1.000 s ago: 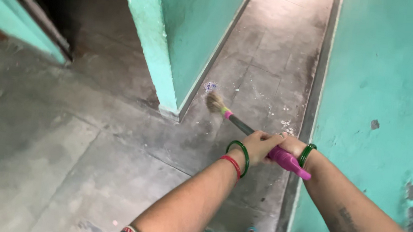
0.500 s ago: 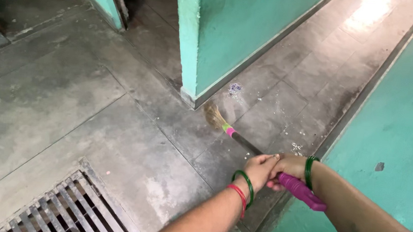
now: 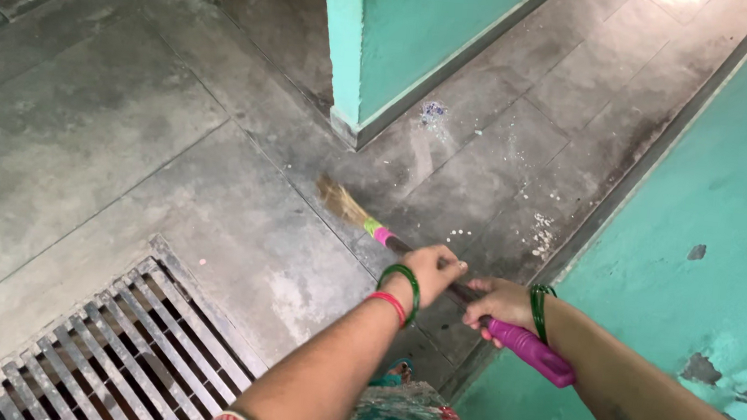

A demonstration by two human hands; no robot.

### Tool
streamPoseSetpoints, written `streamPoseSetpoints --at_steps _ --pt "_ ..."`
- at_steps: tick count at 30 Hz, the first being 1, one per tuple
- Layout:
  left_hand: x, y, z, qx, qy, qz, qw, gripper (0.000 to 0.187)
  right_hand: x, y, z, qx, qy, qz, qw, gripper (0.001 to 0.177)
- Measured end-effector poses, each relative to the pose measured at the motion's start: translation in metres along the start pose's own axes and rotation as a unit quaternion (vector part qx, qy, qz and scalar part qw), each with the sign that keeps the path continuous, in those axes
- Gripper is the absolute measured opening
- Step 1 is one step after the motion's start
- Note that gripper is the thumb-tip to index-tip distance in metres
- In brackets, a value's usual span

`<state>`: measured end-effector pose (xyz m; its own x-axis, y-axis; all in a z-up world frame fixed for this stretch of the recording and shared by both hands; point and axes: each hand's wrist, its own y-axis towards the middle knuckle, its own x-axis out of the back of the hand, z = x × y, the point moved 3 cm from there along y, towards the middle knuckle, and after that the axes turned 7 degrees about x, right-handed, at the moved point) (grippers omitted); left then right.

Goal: The person sweeps the floor of a narrow hallway using a broom, gathering small pieces of debris.

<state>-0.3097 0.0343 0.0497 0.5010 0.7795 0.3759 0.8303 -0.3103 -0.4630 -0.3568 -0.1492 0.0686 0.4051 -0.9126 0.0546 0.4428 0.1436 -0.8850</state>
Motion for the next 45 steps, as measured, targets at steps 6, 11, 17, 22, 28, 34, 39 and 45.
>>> streamPoseSetpoints --at_steps 6,11,17,22,28,34,39,45 --pt "0.026 -0.004 0.024 -0.079 -0.116 -0.047 0.989 0.035 0.087 0.024 -0.056 -0.014 -0.024 -0.037 0.999 0.049" --pt "0.051 -0.005 0.041 0.023 -0.209 -0.104 0.972 0.027 0.078 0.038 -0.049 0.011 0.027 -0.124 0.992 0.050" --pt "0.026 0.008 0.024 -0.023 -0.259 -0.060 0.964 0.024 0.032 0.005 -0.009 0.033 0.053 -0.122 0.991 0.089" --pt "0.032 -0.009 0.002 0.001 -0.182 -0.044 0.982 0.024 0.025 0.036 -0.019 0.042 0.044 -0.032 0.998 0.093" --pt "0.051 -0.010 0.007 0.000 -0.172 -0.052 0.984 0.022 0.089 0.098 -0.046 0.035 0.063 -0.052 0.996 0.068" --pt "0.043 0.006 0.006 0.018 -0.193 -0.031 0.981 0.021 0.083 0.059 -0.017 0.039 0.086 -0.188 0.978 0.061" --pt "0.028 0.025 -0.010 -0.027 -0.232 0.013 0.972 0.018 0.062 0.033 0.000 0.025 0.039 -0.120 0.992 0.082" --pt "0.045 0.034 -0.010 -0.049 -0.210 0.028 0.976 0.017 0.057 0.079 0.026 0.057 0.052 -0.056 0.995 0.057"
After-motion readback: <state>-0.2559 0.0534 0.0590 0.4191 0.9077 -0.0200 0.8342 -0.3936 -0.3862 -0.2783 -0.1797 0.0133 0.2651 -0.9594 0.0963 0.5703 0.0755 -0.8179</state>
